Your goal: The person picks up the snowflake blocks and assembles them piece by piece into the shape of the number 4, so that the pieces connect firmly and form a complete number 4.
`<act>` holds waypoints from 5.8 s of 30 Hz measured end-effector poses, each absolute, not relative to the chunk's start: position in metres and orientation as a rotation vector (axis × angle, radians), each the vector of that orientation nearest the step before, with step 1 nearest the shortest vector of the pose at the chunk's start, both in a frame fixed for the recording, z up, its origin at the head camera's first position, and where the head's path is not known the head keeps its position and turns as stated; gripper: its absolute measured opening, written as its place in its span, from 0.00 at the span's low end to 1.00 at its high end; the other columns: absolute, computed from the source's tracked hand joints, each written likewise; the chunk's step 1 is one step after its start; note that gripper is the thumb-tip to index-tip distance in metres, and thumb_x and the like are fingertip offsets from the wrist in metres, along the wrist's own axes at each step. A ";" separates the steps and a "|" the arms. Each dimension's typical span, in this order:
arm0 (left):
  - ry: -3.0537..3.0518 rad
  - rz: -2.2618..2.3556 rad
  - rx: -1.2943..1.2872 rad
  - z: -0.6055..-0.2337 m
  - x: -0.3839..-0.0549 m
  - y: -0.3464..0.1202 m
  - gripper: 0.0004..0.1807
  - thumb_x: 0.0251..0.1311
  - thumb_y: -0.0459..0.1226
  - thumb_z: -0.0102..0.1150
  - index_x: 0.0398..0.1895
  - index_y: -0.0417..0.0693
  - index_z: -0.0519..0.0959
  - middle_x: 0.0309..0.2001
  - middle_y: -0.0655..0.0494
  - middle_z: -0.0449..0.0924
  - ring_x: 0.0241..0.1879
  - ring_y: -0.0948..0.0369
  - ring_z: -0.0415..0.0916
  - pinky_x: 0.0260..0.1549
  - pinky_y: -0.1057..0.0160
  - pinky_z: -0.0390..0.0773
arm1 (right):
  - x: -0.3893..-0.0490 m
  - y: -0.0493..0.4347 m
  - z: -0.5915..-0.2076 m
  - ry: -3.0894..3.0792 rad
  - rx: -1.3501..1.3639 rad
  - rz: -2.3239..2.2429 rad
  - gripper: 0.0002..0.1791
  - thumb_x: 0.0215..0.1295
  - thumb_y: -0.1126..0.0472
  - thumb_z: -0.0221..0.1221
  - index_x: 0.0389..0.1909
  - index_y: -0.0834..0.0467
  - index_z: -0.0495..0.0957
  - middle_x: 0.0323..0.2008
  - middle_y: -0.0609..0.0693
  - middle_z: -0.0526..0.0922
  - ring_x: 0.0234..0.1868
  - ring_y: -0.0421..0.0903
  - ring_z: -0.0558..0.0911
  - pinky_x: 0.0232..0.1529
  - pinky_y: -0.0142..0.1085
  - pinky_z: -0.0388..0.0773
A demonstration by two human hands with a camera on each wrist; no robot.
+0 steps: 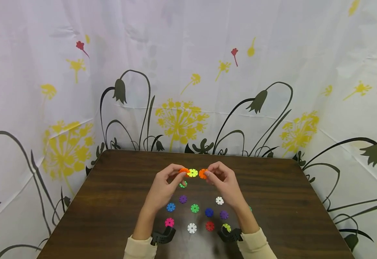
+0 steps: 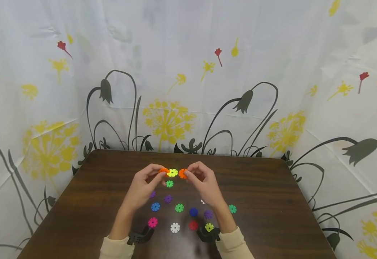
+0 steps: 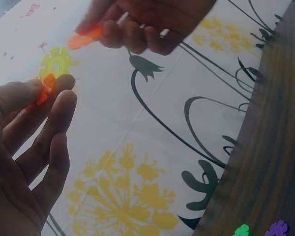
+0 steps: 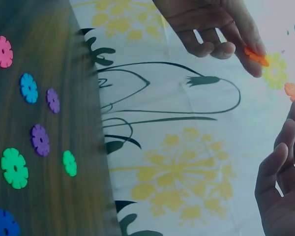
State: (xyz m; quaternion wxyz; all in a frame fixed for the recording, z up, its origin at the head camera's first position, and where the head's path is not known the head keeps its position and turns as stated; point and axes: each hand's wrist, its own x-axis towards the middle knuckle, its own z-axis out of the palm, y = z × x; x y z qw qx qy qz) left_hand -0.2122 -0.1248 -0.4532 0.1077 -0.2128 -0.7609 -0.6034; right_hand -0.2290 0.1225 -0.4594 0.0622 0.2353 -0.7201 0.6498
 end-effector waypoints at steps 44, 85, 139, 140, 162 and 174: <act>-2.196 -2.075 -0.721 -0.455 -0.215 -0.130 0.11 0.80 0.36 0.58 0.58 0.45 0.85 0.45 0.44 0.90 0.35 0.57 0.91 0.35 0.65 0.83 | -0.223 0.107 -0.461 -2.145 0.849 1.839 0.03 0.77 0.66 0.64 0.42 0.62 0.82 0.31 0.54 0.85 0.32 0.41 0.84 0.37 0.37 0.86; -2.447 -1.799 -0.387 -0.458 -0.216 -0.159 0.09 0.78 0.48 0.63 0.54 0.60 0.85 0.47 0.52 0.81 0.39 0.52 0.71 0.38 0.61 0.72 | -0.242 0.166 -0.506 -2.798 0.432 1.549 0.08 0.79 0.56 0.63 0.50 0.54 0.85 0.35 0.56 0.86 0.32 0.51 0.81 0.34 0.34 0.79; -2.373 -1.745 -0.279 -0.454 -0.213 -0.164 0.09 0.76 0.43 0.66 0.51 0.51 0.84 0.51 0.52 0.78 0.46 0.53 0.74 0.45 0.58 0.78 | -0.242 0.175 -0.553 -3.208 0.063 0.884 0.18 0.64 0.48 0.76 0.41 0.54 0.80 0.28 0.47 0.78 0.29 0.46 0.75 0.30 0.40 0.70; -2.374 -1.746 -0.279 -0.454 -0.213 -0.164 0.08 0.76 0.43 0.66 0.51 0.52 0.84 0.50 0.52 0.78 0.46 0.53 0.74 0.45 0.58 0.78 | -0.242 0.175 -0.554 -3.203 0.067 0.897 0.18 0.64 0.49 0.76 0.41 0.55 0.80 0.27 0.47 0.78 0.28 0.46 0.75 0.30 0.40 0.70; -2.380 -1.741 -0.316 -0.453 -0.212 -0.159 0.08 0.76 0.42 0.66 0.51 0.52 0.83 0.53 0.52 0.80 0.44 0.54 0.75 0.42 0.64 0.78 | -0.239 0.178 -0.549 -3.088 0.210 1.143 0.08 0.73 0.57 0.69 0.36 0.54 0.80 0.26 0.46 0.77 0.25 0.43 0.73 0.27 0.37 0.69; -2.339 -1.801 -0.347 -0.450 -0.208 -0.161 0.09 0.75 0.41 0.66 0.52 0.53 0.79 0.48 0.50 0.79 0.29 0.58 0.69 0.28 0.67 0.69 | -0.233 0.165 -0.525 -2.910 0.374 1.421 0.11 0.79 0.54 0.63 0.39 0.57 0.81 0.23 0.43 0.72 0.23 0.38 0.69 0.25 0.32 0.66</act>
